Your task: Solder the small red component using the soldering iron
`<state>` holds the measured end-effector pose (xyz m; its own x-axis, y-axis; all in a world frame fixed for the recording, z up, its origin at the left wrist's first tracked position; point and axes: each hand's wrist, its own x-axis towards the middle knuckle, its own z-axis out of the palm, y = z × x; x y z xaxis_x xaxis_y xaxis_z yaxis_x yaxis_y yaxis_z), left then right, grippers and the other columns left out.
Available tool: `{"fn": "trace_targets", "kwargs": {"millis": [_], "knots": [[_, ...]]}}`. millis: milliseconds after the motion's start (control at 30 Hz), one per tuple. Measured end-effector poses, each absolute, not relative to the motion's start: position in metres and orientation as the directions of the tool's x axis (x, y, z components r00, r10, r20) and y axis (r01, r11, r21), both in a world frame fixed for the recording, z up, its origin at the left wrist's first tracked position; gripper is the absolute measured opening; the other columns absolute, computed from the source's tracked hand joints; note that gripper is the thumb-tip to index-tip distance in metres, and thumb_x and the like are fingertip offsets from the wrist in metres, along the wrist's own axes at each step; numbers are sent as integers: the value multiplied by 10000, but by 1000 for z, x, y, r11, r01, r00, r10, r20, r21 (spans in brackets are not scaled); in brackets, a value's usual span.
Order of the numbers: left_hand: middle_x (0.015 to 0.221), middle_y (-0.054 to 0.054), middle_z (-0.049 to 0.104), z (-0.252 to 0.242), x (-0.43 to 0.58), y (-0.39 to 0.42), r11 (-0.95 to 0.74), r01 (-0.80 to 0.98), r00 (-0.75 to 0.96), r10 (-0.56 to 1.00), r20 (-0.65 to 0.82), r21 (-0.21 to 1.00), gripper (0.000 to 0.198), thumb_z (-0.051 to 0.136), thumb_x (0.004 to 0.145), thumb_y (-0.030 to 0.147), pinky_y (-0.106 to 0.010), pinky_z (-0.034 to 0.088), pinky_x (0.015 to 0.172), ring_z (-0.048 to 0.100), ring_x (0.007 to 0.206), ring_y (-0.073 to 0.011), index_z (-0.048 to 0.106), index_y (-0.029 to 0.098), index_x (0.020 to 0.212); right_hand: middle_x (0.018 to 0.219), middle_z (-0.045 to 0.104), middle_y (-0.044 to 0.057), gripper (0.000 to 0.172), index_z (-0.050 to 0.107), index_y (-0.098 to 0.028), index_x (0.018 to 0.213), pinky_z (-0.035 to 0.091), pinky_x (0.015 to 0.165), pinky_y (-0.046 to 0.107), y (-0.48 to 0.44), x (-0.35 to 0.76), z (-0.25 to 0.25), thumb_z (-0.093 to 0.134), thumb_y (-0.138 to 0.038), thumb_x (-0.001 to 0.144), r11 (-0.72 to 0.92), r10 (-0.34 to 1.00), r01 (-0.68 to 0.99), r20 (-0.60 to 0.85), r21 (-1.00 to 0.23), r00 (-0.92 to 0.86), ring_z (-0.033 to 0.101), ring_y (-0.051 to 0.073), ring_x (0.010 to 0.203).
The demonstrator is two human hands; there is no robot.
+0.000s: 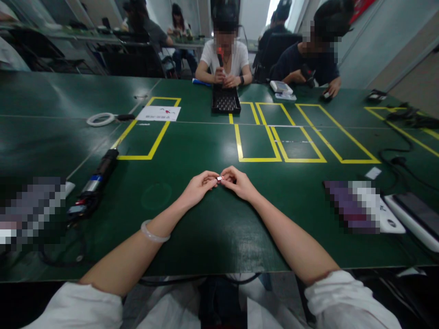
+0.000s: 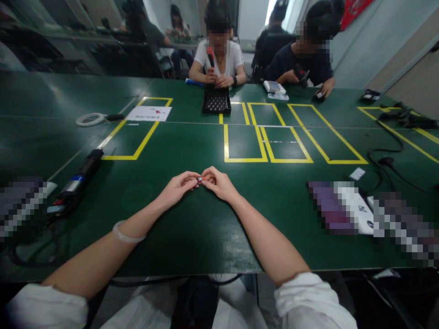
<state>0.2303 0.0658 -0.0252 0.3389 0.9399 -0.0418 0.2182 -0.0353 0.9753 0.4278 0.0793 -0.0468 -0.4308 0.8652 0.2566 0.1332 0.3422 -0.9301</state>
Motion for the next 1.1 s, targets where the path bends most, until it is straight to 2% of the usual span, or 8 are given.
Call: {"fn": "trace_targets", "kwargs": {"millis": [133, 367, 533, 633, 767, 967, 1100], "knots": [[984, -83, 684, -27, 231, 66, -60, 219, 325, 945, -15, 974, 388, 652, 797, 417, -311, 486, 765, 637, 857, -174, 627, 134, 1061, 817, 639, 1, 218, 544, -197, 1006, 428, 621, 234, 80, 427, -48, 620, -344, 863, 355, 859, 150, 259, -923, -441, 554, 110, 666], [994, -86, 684, -35, 230, 69, -118, 244, 327, 945, 33, 963, 360, 623, 824, 408, -303, 491, 764, 635, 880, -178, 633, 140, 1064, 816, 635, -2, 215, 542, -194, 1001, 429, 623, 231, 80, 427, -48, 621, -332, 856, 353, 859, 156, 254, -922, -444, 545, 103, 656], [967, -66, 672, -33, 230, 68, -149, 271, 325, 944, 55, 951, 317, 614, 831, 388, -288, 494, 754, 634, 870, -172, 625, 154, 1045, 799, 625, -8, 264, 532, -191, 1041, 431, 609, 233, 81, 426, -48, 620, -360, 858, 284, 880, 113, 212, -952, -426, 554, 105, 642], [972, -52, 660, -33, 230, 66, -175, 278, 338, 938, 74, 945, 280, 609, 831, 369, -270, 498, 735, 632, 859, -161, 610, 165, 1022, 779, 613, -7, 228, 553, -185, 985, 436, 616, 241, 82, 426, -48, 597, -378, 872, 255, 890, 96, 195, -962, -412, 559, 110, 643], [1002, -50, 645, -33, 232, 66, -199, 297, 339, 936, 92, 934, 265, 611, 822, 351, -257, 504, 726, 626, 858, -149, 596, 173, 1017, 761, 588, -10, 197, 574, -178, 892, 416, 606, 240, 83, 427, -47, 617, -367, 856, 280, 884, 109, 212, -954, -418, 525, 105, 630], [997, -62, 660, -31, 233, 65, -164, 317, 300, 952, 66, 934, 307, 645, 794, 373, -275, 505, 736, 630, 857, -160, 587, 168, 1016, 699, 540, -31, 198, 581, -183, 912, 384, 567, 234, 81, 428, -44, 645, -352, 831, 329, 888, 157, 249, -931, -386, 472, 101, 592], [987, -64, 665, -28, 234, 64, -156, 304, 305, 951, 59, 940, 287, 629, 806, 382, -284, 501, 740, 633, 861, -167, 596, 164, 989, 753, 583, -20, 190, 579, -185, 946, 393, 569, 236, 80, 427, -43, 646, -310, 821, 368, 876, 181, 274, -912, -397, 501, 101, 605]]}}
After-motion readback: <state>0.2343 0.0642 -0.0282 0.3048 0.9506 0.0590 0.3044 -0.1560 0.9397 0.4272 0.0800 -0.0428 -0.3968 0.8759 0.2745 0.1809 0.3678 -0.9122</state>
